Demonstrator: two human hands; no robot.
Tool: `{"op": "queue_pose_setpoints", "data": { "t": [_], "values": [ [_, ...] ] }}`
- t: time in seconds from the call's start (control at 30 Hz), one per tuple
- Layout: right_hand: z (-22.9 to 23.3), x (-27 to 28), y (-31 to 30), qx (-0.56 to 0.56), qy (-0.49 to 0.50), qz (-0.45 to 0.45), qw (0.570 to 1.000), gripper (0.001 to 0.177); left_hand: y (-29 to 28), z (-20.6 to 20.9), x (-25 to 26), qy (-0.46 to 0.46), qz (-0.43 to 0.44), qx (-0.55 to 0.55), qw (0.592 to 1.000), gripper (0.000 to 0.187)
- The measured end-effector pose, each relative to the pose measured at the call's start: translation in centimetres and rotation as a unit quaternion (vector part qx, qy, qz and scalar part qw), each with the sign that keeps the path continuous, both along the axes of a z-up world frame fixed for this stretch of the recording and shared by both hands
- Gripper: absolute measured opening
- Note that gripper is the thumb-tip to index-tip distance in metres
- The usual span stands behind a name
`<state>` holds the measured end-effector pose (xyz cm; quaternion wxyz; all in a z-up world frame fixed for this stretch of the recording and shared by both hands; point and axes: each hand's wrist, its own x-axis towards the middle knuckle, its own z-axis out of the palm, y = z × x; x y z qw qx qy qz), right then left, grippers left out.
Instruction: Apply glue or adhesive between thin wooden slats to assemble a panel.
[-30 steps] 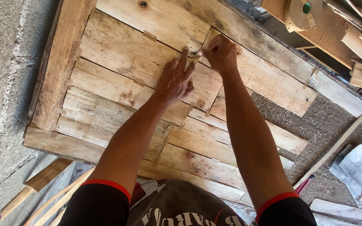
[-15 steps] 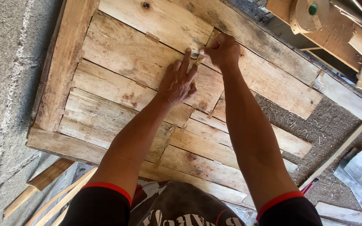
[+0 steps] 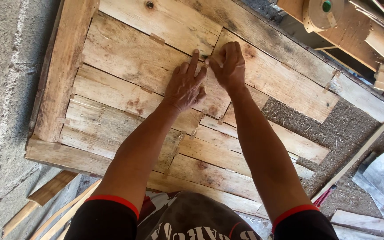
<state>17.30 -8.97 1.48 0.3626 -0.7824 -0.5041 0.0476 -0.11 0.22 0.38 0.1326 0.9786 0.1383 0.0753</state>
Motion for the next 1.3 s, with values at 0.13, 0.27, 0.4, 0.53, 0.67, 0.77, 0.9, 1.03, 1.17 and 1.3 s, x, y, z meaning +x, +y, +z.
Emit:
{"op": "queue_pose_setpoints", "data": {
  "t": [0.13, 0.27, 0.4, 0.53, 0.67, 0.77, 0.9, 1.03, 1.17, 1.3],
  "values": [
    [-1.3, -0.6, -0.5, -0.059, 0.013, -0.015, 0.998, 0.044, 0.0, -0.6, 0.0, 0.023, 0.0, -0.013, 1.0, 0.066],
    [-2.5, -0.9, -1.0, -0.126, -0.028, -0.022, 0.991, 0.051, -0.1, -1.2, 0.0, 0.052, 0.007, -0.064, 0.997, 0.065],
    [-1.8, -1.7, -1.0, -0.117, -0.029, -0.025, 0.992, 0.056, 0.0, -0.5, -0.1, 0.014, 0.016, -0.061, 0.998, 0.08],
    [-0.7, -2.0, -1.3, -0.109, -0.058, -0.001, 0.992, 0.06, -0.1, -0.7, -0.1, 0.014, 0.019, -0.075, 0.997, 0.084],
    [1.9, -2.5, -1.7, -0.112, -0.012, 0.026, 0.993, 0.07, 0.0, -0.6, 0.0, 0.014, 0.017, -0.077, 0.997, 0.093],
    [2.5, -2.7, -2.4, -0.115, 0.027, 0.036, 0.992, 0.067, -0.1, -1.1, -0.1, 0.01, 0.018, -0.078, 0.997, 0.095],
    [1.7, -3.2, -5.1, -0.072, 0.092, 0.003, 0.993, 0.045, -0.1, -0.9, -0.2, 0.019, 0.018, -0.058, 0.998, 0.094],
    [4.4, -7.3, -9.1, -0.02, 0.063, -0.06, 0.996, 0.036, 0.0, -1.0, -0.5, -0.016, 0.023, -0.07, 0.997, 0.094],
    [6.5, -13.7, -15.5, 0.01, 0.079, -0.109, 0.991, 0.024, 0.1, -2.0, -0.6, -0.062, 0.02, -0.116, 0.991, 0.097],
    [8.9, -20.0, -21.4, -0.011, 0.13, -0.139, 0.982, 0.022, 0.5, -4.1, -0.8, -0.135, 0.014, -0.123, 0.983, 0.098]
  ]
}}
